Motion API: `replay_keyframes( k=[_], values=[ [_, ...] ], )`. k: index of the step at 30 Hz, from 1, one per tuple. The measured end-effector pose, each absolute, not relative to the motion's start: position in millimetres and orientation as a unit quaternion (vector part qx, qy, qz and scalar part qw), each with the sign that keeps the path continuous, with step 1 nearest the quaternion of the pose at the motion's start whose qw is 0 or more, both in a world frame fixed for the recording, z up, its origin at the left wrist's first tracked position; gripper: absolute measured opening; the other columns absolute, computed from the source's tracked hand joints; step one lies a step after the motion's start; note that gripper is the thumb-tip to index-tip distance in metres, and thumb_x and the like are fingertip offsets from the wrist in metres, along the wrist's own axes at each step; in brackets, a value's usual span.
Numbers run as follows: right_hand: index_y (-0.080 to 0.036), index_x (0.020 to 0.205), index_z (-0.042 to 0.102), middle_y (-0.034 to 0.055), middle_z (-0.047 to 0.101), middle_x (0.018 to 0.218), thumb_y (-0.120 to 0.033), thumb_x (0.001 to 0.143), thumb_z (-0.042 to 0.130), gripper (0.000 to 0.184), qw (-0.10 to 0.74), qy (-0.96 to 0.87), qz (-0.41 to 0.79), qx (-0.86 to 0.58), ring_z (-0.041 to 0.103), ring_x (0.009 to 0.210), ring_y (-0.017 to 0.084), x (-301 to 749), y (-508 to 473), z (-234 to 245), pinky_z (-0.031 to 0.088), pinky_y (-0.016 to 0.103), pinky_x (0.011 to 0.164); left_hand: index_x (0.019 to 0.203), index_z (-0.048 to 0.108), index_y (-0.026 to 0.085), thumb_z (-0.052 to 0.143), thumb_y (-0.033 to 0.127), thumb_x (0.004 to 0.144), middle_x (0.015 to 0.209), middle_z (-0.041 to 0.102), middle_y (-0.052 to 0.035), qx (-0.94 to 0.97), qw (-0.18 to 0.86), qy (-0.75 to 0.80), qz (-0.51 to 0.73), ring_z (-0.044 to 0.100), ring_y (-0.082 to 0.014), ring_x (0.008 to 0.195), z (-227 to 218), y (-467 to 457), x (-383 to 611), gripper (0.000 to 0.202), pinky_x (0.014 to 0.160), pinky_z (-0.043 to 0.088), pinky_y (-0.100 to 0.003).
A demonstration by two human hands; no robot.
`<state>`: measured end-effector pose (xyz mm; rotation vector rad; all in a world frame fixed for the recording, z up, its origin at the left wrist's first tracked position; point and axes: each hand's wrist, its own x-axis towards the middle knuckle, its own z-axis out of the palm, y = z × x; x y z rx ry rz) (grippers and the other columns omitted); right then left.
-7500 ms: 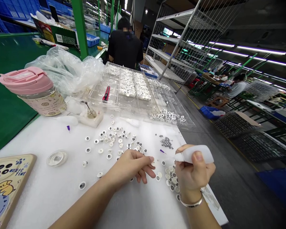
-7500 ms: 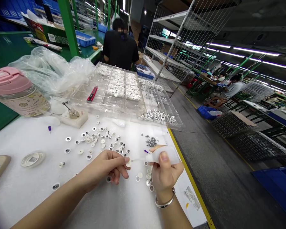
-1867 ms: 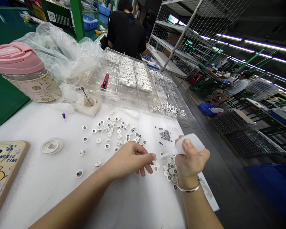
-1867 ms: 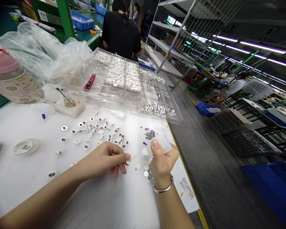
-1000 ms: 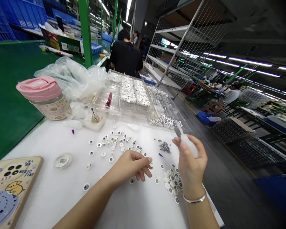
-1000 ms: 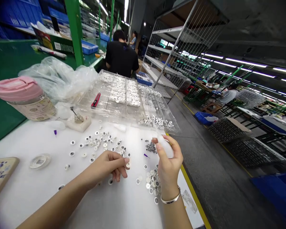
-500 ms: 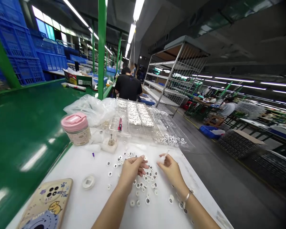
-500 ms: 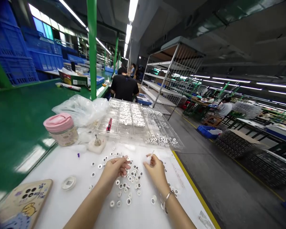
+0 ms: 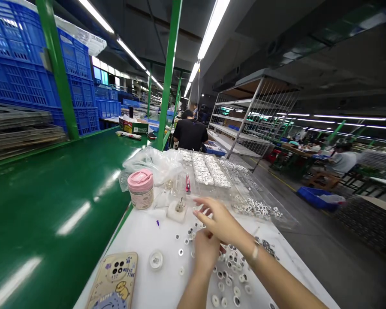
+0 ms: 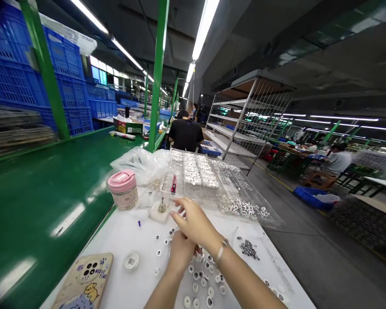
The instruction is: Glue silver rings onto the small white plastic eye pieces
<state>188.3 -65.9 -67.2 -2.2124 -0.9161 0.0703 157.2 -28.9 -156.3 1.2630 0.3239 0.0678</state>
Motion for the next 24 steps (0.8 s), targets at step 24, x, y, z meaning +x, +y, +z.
replay_keyframes(
  k=[24],
  values=[
    [-0.013, 0.083, 0.067, 0.0089, 0.066, 0.082, -0.028, 0.066, 0.067, 0.023, 0.599, -0.137, -0.263, -0.744, 0.063, 0.077, 0.019, 190.1, -137.2, -58.2, 0.052, 0.034, 0.074, 0.074, 0.057, 0.006, 0.053, 0.039, 0.076, 0.065, 0.061, -0.0092, 0.462, 0.872, 0.153, -0.054, 0.049, -0.0078, 0.041, -153.0, -30.8, 159.2, 0.033, 0.04, 0.032, -0.017]
  ],
)
